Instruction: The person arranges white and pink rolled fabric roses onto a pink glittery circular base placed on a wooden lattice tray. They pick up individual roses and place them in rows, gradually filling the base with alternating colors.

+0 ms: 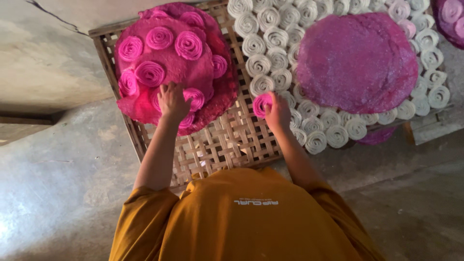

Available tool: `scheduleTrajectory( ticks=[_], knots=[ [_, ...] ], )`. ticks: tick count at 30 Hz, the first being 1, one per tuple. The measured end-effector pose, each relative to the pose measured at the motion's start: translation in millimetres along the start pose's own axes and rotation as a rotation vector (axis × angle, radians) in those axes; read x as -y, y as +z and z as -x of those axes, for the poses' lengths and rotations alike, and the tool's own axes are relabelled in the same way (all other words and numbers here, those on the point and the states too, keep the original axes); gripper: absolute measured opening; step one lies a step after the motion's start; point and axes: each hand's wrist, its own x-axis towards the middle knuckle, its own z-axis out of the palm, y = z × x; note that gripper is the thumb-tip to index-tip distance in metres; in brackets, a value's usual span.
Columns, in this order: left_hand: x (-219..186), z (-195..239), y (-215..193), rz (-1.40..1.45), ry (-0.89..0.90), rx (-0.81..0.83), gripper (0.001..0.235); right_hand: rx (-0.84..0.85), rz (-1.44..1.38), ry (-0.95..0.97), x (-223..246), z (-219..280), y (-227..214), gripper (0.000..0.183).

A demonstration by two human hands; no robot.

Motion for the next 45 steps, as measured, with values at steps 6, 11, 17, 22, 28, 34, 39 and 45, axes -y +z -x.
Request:
scheduleTrajectory(
  ticks=[6,11,17,22,28,34,39,45],
  knots=[
    [-5,30,-10,0.041,0.274,0.109,0.019,0.142,-0.588,0.191,31,30,11,0.030],
    [-37,87,26,0.308,0.553,0.074,0.030,0.490,-1.533,0.640,37,75,48,0.040],
    [50,34,28,-0.049,0.097,-0.362,0.062,0.179,-1.142,0.598,-7,107,47,0.034],
    [104,13,49,0.115,-0.037,-0.359,0.054,0.052,-0.335,0.383,-15,98,24,0.037],
    [114,3,45,0.340,0.034,-0.379,0.034,-0.252,0.013,0.058,25,79,-16,0.047],
    [44,45,24,0.367,0.403,-0.280,0.011,0.024,-0.717,0.383,62,91,15,0.043],
    [-41,112,32,0.559,0.942,-0.030,0.047,0.257,-1.407,0.415,41,134,46,0.047],
    [-26,71,49,0.063,0.439,-0.086,0.072,0.007,-0.803,0.474,1,161,20,0.040]
  ],
)
